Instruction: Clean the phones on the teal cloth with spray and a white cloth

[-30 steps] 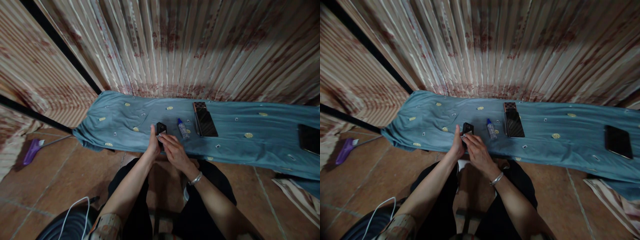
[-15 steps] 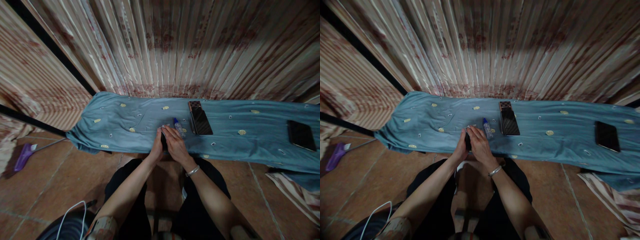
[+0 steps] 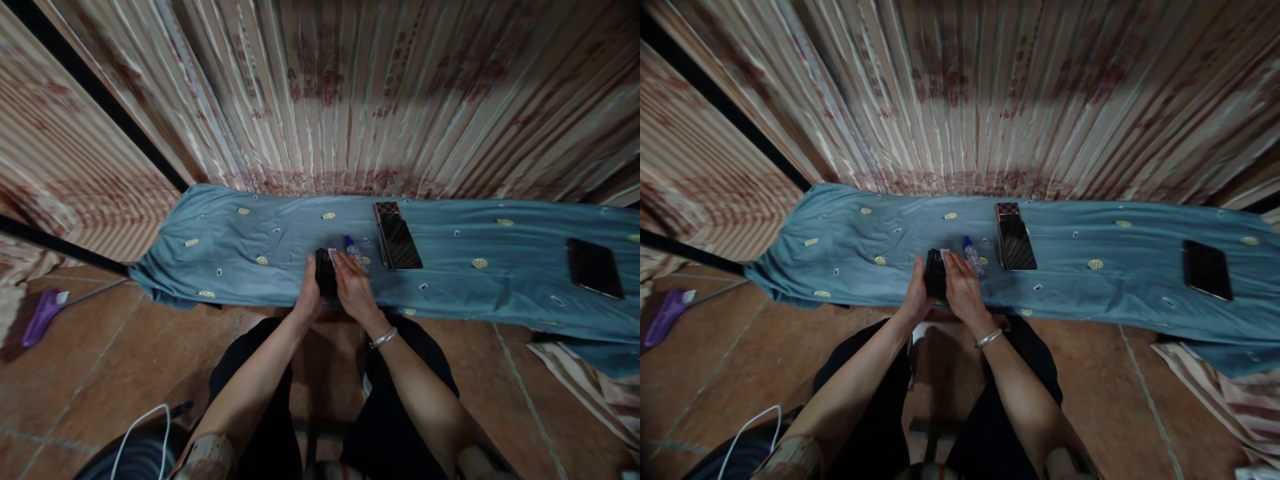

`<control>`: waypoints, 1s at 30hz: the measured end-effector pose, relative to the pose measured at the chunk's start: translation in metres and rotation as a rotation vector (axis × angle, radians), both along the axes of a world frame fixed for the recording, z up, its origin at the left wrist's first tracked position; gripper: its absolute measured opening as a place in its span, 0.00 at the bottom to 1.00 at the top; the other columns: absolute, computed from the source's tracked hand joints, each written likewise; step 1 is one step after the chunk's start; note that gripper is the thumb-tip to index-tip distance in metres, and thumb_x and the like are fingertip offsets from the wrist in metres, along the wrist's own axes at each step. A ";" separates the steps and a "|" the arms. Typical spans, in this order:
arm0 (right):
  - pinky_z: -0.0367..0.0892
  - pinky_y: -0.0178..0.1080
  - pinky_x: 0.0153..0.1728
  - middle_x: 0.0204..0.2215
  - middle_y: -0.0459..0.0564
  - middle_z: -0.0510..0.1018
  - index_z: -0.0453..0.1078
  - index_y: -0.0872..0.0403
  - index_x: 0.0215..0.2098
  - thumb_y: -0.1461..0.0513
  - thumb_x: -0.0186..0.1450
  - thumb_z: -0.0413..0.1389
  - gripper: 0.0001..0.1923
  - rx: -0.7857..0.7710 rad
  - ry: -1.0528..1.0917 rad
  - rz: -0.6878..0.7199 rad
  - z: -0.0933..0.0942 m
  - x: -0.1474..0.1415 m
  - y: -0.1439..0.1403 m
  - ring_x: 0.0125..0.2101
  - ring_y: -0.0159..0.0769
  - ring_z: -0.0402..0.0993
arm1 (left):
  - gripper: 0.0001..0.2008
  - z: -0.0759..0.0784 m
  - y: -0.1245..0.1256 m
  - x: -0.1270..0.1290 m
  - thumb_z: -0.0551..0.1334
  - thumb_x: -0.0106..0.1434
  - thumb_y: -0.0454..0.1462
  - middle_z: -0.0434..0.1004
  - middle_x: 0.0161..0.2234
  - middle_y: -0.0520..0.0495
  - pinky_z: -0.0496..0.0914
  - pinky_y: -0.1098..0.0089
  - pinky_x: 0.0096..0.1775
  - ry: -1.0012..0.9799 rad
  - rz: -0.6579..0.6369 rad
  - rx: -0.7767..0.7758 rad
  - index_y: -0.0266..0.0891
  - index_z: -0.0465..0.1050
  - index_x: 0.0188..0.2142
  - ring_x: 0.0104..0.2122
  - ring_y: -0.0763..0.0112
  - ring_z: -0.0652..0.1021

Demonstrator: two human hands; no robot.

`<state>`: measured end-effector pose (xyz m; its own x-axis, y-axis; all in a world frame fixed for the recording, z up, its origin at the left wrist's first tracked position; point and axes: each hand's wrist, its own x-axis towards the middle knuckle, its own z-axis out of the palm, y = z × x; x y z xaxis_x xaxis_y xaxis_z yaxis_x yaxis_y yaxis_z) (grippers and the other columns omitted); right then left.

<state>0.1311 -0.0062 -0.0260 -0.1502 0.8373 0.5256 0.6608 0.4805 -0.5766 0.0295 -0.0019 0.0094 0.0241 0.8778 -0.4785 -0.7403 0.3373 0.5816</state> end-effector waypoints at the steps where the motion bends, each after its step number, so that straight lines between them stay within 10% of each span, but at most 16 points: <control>1: 0.62 0.55 0.61 0.56 0.61 0.73 0.64 0.59 0.62 0.66 0.71 0.41 0.24 -0.004 0.011 -0.001 -0.001 0.000 0.000 0.59 0.44 0.67 | 0.23 0.001 0.000 -0.001 0.53 0.68 0.49 0.83 0.41 0.41 0.70 0.64 0.52 -0.003 -0.012 -0.006 0.34 0.78 0.45 0.47 0.61 0.80; 14: 0.62 0.50 0.62 0.59 0.54 0.71 0.65 0.53 0.61 0.65 0.70 0.43 0.23 -0.053 0.109 0.062 -0.004 -0.005 -0.009 0.60 0.40 0.66 | 0.18 0.003 0.008 -0.011 0.52 0.69 0.39 0.81 0.28 0.47 0.72 0.68 0.47 0.031 0.076 -0.099 0.35 0.75 0.28 0.37 0.68 0.81; 30: 0.64 0.48 0.61 0.59 0.51 0.71 0.65 0.50 0.62 0.70 0.65 0.45 0.28 -0.088 0.108 0.188 -0.013 -0.011 -0.024 0.59 0.38 0.67 | 0.20 0.001 0.021 -0.033 0.49 0.70 0.44 0.76 0.23 0.47 0.71 0.72 0.33 0.057 0.068 -0.067 0.33 0.74 0.33 0.23 0.72 0.76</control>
<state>0.1204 -0.0302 -0.0385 -0.2545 0.8433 0.4734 0.4971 0.5340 -0.6839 -0.0037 0.0192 0.0099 -0.0630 0.8423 -0.5353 -0.7292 0.3274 0.6009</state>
